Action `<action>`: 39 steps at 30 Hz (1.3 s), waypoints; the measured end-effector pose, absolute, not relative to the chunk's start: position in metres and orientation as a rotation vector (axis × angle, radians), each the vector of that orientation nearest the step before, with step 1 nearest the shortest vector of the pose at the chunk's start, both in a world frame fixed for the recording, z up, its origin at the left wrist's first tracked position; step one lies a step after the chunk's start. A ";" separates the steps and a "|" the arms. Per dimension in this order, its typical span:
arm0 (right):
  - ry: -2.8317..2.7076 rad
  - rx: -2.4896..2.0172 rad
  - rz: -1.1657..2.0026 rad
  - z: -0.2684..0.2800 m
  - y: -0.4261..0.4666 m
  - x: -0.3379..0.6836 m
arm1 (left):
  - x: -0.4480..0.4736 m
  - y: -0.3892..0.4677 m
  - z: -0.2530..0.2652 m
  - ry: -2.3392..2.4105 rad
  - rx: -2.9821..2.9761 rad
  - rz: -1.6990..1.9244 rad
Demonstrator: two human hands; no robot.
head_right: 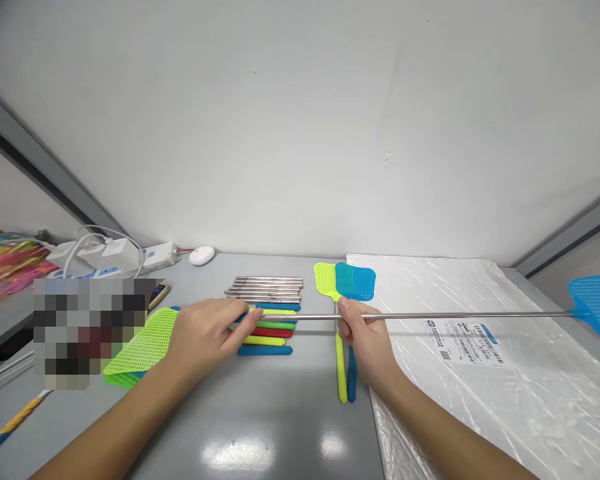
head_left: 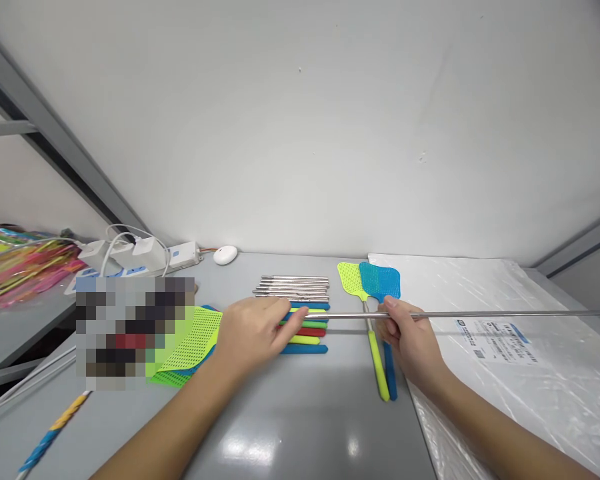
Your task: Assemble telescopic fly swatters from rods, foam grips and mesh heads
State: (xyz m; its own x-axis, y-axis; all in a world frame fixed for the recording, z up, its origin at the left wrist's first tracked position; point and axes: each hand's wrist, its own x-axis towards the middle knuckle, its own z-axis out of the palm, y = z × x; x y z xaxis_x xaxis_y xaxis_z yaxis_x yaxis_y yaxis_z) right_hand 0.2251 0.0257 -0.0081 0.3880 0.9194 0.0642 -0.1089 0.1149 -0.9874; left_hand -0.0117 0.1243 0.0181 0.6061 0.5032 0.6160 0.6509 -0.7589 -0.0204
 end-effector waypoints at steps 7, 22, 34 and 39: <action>-0.835 -1.200 0.925 -0.002 0.028 0.227 | -0.026 0.143 0.022 -1.044 -2.521 -0.895; -0.770 -1.194 0.965 -0.008 0.025 0.213 | -0.009 0.118 0.018 -1.026 -2.402 -0.970; -1.041 -1.394 0.936 -0.013 0.018 0.191 | 0.014 0.087 0.014 -0.872 -2.602 -0.989; -1.129 -1.389 0.937 -0.012 0.014 0.188 | 0.013 0.090 0.016 -0.822 -2.583 -1.023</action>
State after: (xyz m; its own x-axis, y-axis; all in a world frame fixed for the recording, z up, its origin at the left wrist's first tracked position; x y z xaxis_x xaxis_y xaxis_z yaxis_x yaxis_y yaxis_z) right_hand 0.1883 0.0138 -0.0123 0.2435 0.9688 0.0453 0.1334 0.0128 -0.9910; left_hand 0.0129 0.0898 0.0158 0.5957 0.4132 0.6888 0.5842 -0.8114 -0.0184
